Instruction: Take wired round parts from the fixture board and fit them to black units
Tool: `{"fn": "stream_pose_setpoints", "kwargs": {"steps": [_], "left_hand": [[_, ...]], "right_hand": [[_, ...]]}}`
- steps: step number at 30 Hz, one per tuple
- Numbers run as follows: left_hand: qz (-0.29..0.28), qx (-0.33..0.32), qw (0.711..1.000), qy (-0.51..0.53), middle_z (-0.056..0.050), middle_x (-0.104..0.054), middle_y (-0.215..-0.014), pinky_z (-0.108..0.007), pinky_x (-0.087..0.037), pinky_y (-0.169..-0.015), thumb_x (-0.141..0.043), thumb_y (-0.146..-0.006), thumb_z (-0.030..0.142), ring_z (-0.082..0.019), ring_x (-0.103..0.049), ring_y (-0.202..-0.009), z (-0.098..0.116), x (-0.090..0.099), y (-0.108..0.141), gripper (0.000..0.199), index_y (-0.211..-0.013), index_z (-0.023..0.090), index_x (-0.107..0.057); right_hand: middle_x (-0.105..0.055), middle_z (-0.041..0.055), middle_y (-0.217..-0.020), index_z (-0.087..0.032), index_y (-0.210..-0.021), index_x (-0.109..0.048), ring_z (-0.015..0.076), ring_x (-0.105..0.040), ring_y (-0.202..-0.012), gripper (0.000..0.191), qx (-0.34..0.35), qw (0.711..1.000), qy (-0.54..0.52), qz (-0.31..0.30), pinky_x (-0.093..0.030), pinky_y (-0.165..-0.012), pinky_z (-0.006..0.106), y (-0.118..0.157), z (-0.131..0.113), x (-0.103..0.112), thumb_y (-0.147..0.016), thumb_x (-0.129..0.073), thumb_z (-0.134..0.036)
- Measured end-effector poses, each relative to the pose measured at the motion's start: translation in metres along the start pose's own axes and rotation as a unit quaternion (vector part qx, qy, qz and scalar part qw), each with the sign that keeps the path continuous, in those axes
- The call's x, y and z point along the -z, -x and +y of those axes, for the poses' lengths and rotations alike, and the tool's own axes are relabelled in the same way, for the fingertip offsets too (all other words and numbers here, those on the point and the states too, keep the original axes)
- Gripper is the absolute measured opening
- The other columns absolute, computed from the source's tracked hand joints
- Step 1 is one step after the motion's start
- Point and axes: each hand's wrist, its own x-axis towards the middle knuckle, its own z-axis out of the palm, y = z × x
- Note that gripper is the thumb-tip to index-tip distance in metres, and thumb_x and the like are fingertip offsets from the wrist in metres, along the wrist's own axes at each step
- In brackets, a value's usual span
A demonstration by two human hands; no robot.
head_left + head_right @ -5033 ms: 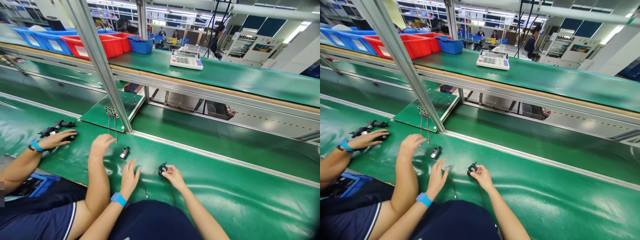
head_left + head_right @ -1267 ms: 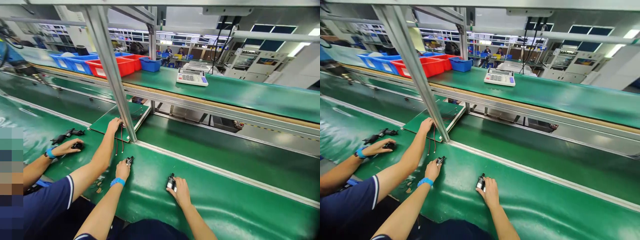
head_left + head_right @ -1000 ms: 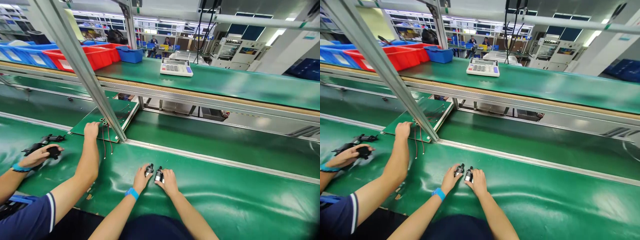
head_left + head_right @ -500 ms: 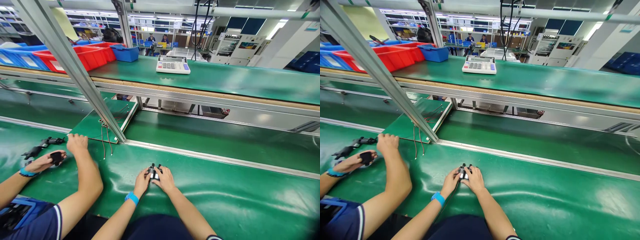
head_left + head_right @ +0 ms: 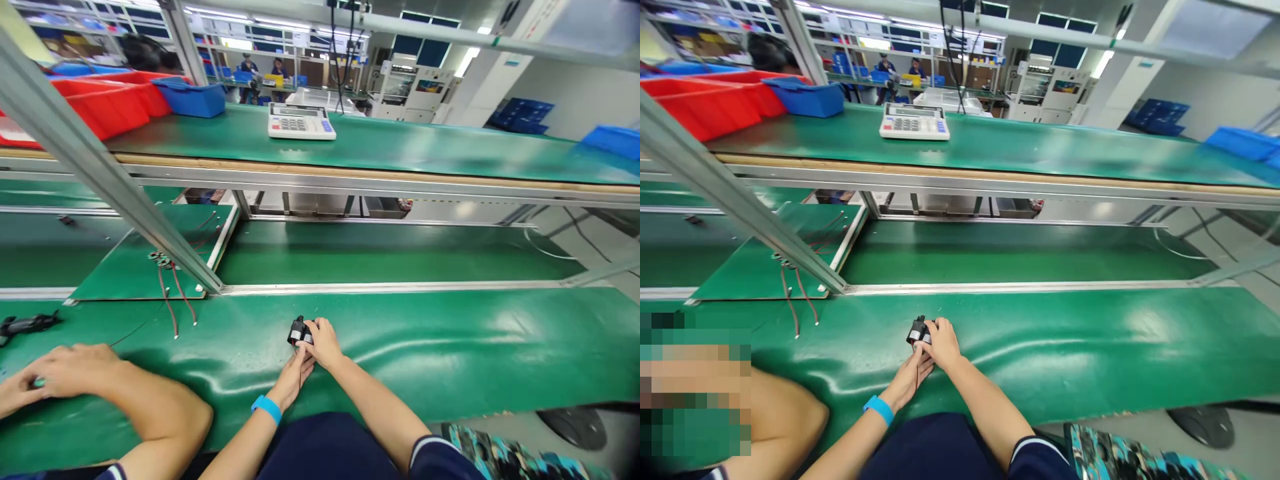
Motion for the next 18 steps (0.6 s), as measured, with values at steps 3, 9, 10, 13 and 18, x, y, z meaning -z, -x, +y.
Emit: {"fn": "stream_pose_setpoints", "kwargs": {"steps": [3, 9, 10, 13, 18], "left_hand": [[-0.119, 0.040, 0.987, 0.103, -0.015, -0.068, -0.120, -0.042, -0.042, -0.106, -0.050, -0.084, 0.070, -0.025, -0.063, -0.114, 0.003, -0.043, 0.009, 0.065, -0.124, 0.020, -0.059], [-0.144, 0.081, 0.986, -0.030, 0.010, -0.041, -0.055, -0.025, -0.046, -0.060, -0.060, -0.080, 0.067, -0.008, -0.041, -0.048, 0.006, -0.113, 0.032, 0.060, -0.111, 0.016, -0.062], [-0.151, 0.068, 0.983, -0.075, 0.011, -0.034, -0.055, -0.021, -0.039, -0.052, -0.059, -0.081, 0.067, -0.007, -0.033, -0.046, 0.004, -0.121, 0.034, 0.060, -0.114, 0.017, -0.061], [-0.199, 0.020, 0.958, -0.204, 0.009, -0.038, -0.062, -0.019, -0.027, -0.045, -0.054, -0.081, 0.070, -0.007, -0.029, -0.048, -0.007, -0.144, 0.037, 0.062, -0.116, 0.019, -0.062], [-0.339, -0.025, 0.838, -0.426, 0.002, -0.056, -0.065, -0.025, -0.038, -0.050, -0.055, -0.074, 0.075, -0.013, -0.046, -0.052, -0.028, -0.197, 0.034, 0.064, -0.100, 0.018, -0.071]], "right_hand": [[-0.053, 0.0075, -0.107, -0.027, -0.128, -0.057, 0.0248, -0.052, -0.101, 0.055, -0.056, 0.997, -0.051, 0.014, -0.047, -0.092, 0.040, 0.004, 0.001, 0.022, -0.082, -0.065, -0.056], [-0.052, 0.0052, -0.104, -0.026, -0.125, -0.059, 0.0202, -0.054, -0.101, 0.052, -0.172, 0.967, -0.141, 0.121, -0.046, -0.096, 0.037, 0.043, 0.041, 0.101, -0.082, -0.066, -0.054], [-0.053, 0.0052, -0.104, -0.026, -0.125, -0.060, 0.0196, -0.054, -0.101, 0.051, -0.200, 0.957, -0.149, 0.150, -0.045, -0.096, 0.036, 0.059, 0.055, 0.118, -0.083, -0.065, -0.054], [-0.056, 0.0049, -0.099, -0.023, -0.122, -0.063, 0.0193, -0.056, -0.096, 0.050, -0.307, 0.911, -0.156, 0.228, -0.047, -0.093, 0.037, 0.128, 0.103, 0.167, -0.083, -0.063, -0.054], [-0.067, 0.0042, -0.087, -0.019, -0.108, -0.070, 0.0207, -0.061, -0.092, 0.049, -0.449, 0.790, -0.231, 0.347, -0.046, -0.096, 0.042, 0.296, 0.156, 0.234, -0.083, -0.058, -0.060]]}}
